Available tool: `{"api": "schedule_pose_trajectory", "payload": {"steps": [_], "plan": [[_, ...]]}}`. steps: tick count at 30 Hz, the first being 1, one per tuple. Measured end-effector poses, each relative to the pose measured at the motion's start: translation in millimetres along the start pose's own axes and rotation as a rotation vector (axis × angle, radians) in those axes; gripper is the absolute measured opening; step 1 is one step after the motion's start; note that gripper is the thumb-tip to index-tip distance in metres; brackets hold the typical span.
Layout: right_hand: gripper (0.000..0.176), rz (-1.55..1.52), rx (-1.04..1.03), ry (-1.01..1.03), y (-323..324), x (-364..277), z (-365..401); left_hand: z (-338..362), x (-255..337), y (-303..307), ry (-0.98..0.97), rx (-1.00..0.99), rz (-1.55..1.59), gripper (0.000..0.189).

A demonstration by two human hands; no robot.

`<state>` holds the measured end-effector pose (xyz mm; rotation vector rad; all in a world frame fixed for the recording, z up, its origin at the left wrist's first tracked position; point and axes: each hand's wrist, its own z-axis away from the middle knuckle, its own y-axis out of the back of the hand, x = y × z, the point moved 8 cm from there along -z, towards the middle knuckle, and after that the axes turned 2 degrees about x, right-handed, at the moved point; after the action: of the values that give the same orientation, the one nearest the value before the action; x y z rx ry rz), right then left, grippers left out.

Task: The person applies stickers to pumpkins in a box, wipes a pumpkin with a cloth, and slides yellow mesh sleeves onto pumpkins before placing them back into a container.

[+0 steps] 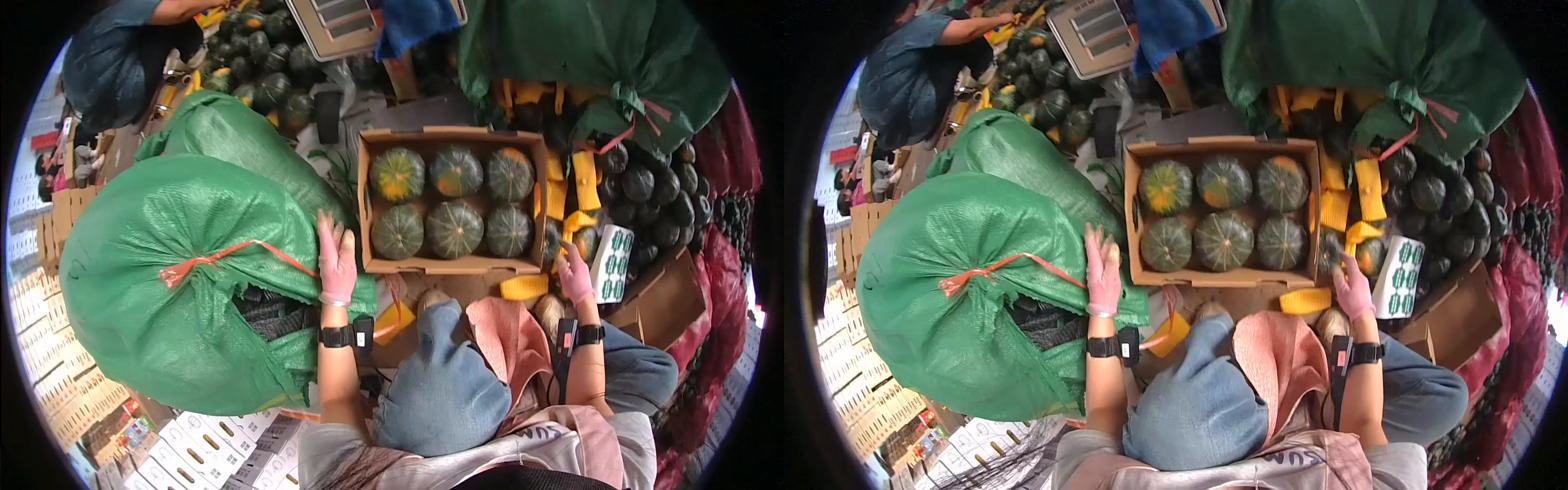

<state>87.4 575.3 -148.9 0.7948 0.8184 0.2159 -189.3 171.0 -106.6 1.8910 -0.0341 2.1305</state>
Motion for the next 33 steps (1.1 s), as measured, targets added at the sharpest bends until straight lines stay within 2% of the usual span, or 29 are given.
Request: {"api": "schedule_pose_trajectory", "payload": {"steps": [2,4,5,6,8,9,10,11,12,13,14,15,16,18,19,20,22,23,25,26,28,29,30,33], "plan": [[0.041,-0.501,-0.14,-0.261,-12,-10,2,0,6,-11,-0.033,-0.053,-0.062,0.059],[0.044,-0.7,-0.264,-0.517,-21,-47,18,0,-4,-14,-0.075,-0.132,-0.345,0.048],[0.052,-0.576,-0.292,-0.473,-25,-66,20,0,-10,-16,-0.039,-0.111,-0.272,0.039],[0.058,-0.586,-0.284,-0.389,-40,-61,18,-1,-18,-16,0.023,-0.12,-0.383,0.036],[0.057,-0.57,-0.174,-0.01,-61,-52,9,2,-17,-13,-0.059,-0.101,-0.742,0.031],[0.055,-0.604,-0.132,-0.029,-63,-44,4,0,-9,-13,-0.074,-0.094,-0.752,0.027],[0.052,-0.639,-0.091,-0.051,-63,-37,1,-3,-8,-13,-0.007,-0.151,-0.733,0.022],[0.048,-0.883,-0.095,-0.227,-57,-56,8,-6,-16,-9,0.127,-0.194,-0.652,0.021],[0.047,-0.86,-0.063,-0.234,-54,-57,9,-8,-12,-13,0.258,-0.237,-0.57,0.02],[0.046,-0.819,-0.064,-0.252,-54,-49,9,-11,4,-17,0.229,-0.222,-0.742,0.02],[0.045,-0.777,-0.063,-0.27,-52,-45,7,-21,19,-28,0.011,-0.197,-0.854,0.039],[0.045,-0.581,-0.101,-0.114,-40,-53,0,-24,37,-41,-0.229,-0.154,-1.012,0.05],[0.042,-0.754,-0.098,-0.359,-39,-37,10,-23,54,-58,-0.475,-0.1,-1.155,0.061],[0.039,-0.707,-0.038,-0.422,-44,28,-10,-31,72,-96,-0.534,-0.211,-1.059,0.073],[0.033,-0.724,0.241,-0.186,-31,35,-18,-33,76,-118,-0.606,-0.283,-1.005,0.077],[0.029,-0.38,0.224,-0.258,-3,4,-16,-35,73,-139,-0.628,-0.369,-0.928,0.077],[0.038,0.214,0.374,-0.141,18,-3,-12,-38,68,-178,-0.641,-0.471,-0.798,0.077],[0.038,0.216,0.375,-0.143,20,-5,-10,-40,62,-194,-0.647,-0.464,-0.842,0.078],[0.053,0.371,0.264,-0.416,21,11,1,-43,50,-219,-0.683,-0.409,-1.009,0.08],[0.06,0.45,0.207,-0.556,25,22,7,-43,50,-225,-0.685,-0.415,-0.996,0.08],[0.062,0.453,0.371,-0.55,38,33,11,-46,44,-231,-0.635,-0.346,-1.115,0.079],[0.065,0.412,0.377,-0.608,53,25,10,-47,43,-231,-0.624,-0.342,-1.1,0.078],[0.067,0.416,0.458,-0.535,63,31,1,-47,42,-230,-0.626,-0.345,-1.108,0.079],[0.073,0.471,0.282,-0.668,81,39,-22,-46,41,-228,-0.643,-0.357,-1.09,0.078]]}}
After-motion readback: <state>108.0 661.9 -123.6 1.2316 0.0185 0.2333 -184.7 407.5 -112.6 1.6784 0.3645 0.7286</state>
